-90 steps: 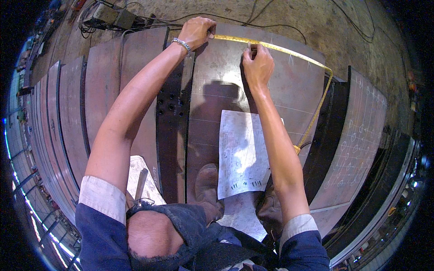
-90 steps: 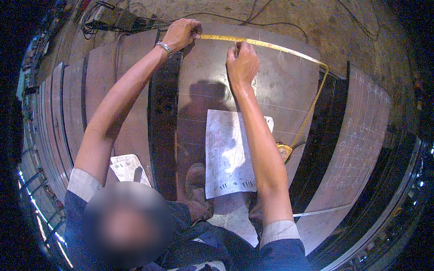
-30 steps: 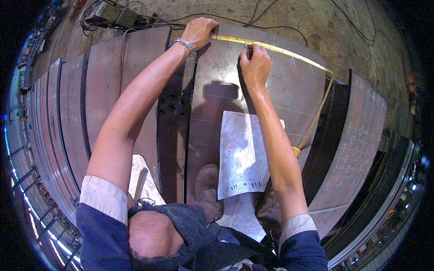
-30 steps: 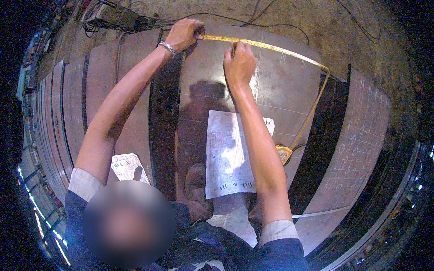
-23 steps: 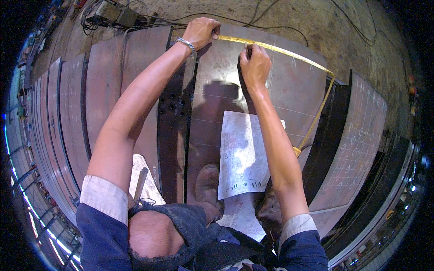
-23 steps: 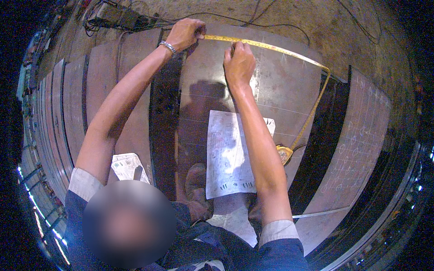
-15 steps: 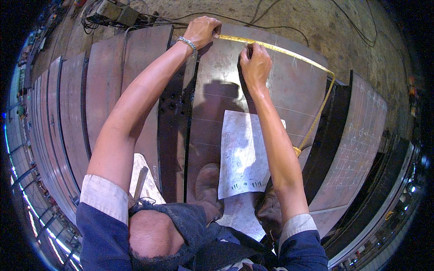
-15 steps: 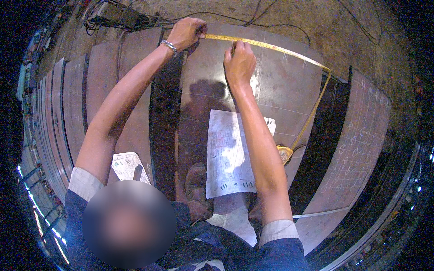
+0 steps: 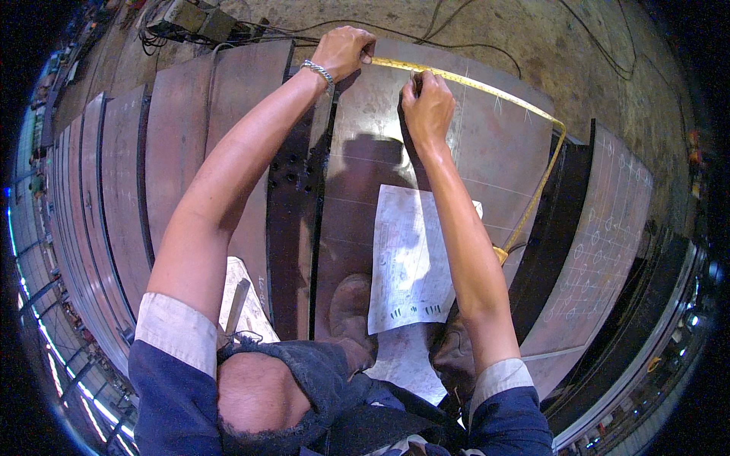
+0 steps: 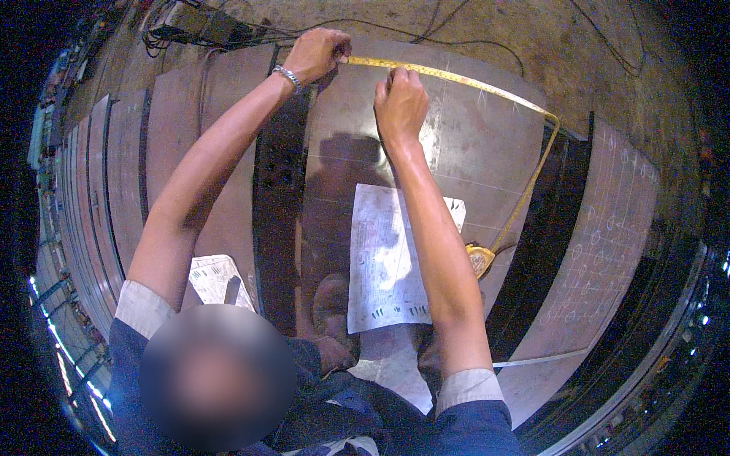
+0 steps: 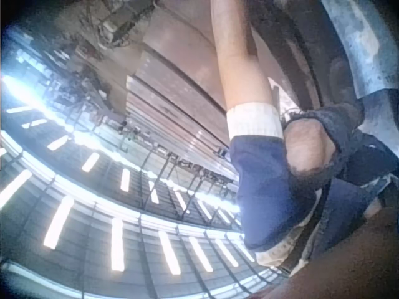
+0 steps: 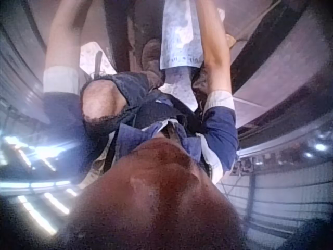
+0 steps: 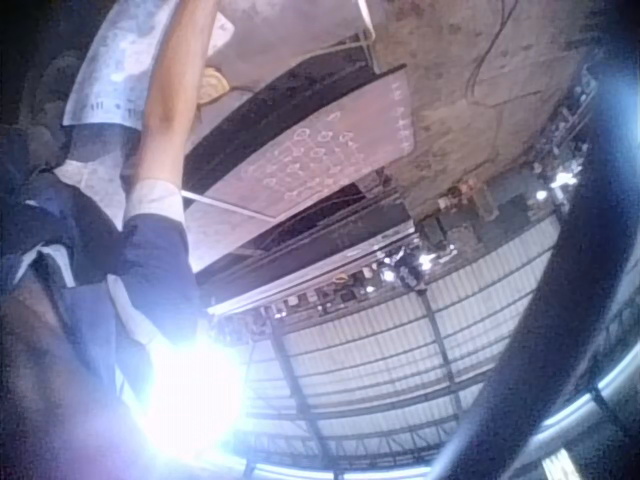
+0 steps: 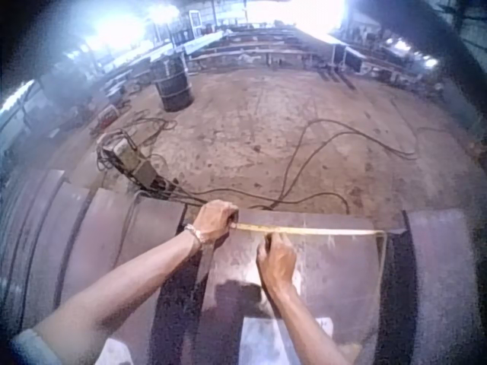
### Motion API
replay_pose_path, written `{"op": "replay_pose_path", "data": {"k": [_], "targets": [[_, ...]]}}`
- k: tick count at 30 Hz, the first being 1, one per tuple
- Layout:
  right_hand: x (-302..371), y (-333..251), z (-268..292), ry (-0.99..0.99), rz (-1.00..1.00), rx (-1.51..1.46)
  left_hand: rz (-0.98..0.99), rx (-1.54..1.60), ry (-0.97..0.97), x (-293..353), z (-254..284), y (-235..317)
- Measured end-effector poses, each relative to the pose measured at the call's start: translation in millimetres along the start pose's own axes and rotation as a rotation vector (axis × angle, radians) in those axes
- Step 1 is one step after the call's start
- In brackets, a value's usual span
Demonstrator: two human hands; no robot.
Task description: The person measures a large metal sheet using a tape measure and marks points with a marker. They then use a straightedge to draw straight lines between the marked points on the metal sheet.
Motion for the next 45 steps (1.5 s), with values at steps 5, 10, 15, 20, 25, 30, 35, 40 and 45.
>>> {"op": "replay_pose_path", "data": {"k": [5, 10, 15, 20, 25, 30, 35, 40, 45], "targets": [[0.0, -6.1, 0.7, 0.015, 0.006, -0.016, 0.006, -0.016, -0.004, 0.9, -1.4, -2.5], [-0.3, -4.1, -4.7, -0.006, 0.008, -0.019, 0.0, -0.016, -0.028, -0.7, -2.2, 0.1], [0.6, -5.4, -5.2, -0.006, 0.02, -0.014, -0.024, -0.014, -0.006, 0.7, -2.1, -1.9], [-0.5, -6.7, -6.3, -0.001, 0.013, -0.012, -0.006, -0.004, -0.027, -0.7, -4.4, -4.4], [0.3, -7.8, -9.7, -0.011, 0.016, -0.033, -0.021, -0.019, -0.03, -0.9, -2.2, -1.3], [0.7, -9.7, -13.1, -0.021, 0.02, -0.022, -0.011, -0.009, -0.035, -0.2, -1.6, 0.8], [0.8, -10.7, -14.0, -0.022, 0.023, -0.018, -0.013, -0.011, -0.016, 0.4, -0.1, 0.1], [-0.3, -11.4, -16.1, -0.028, 0.009, -0.019, 0.026, 0.006, -0.047, -0.5, -3.2, -2.1], [0.2, -17.1, -16.7, -0.024, 0.027, -0.023, 0.023, -0.022, -0.035, 0.0, -2.5, -0.2]]}}
Point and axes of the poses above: each hand's wrist, its own x-axis away from the middle knuckle, its own z-axis out of the back of the hand, y = z × x, the point moved 7 cm from there along -x, towards the middle knuckle, and after that the axes turned 4 degrees about y, right-handed, at the moved point
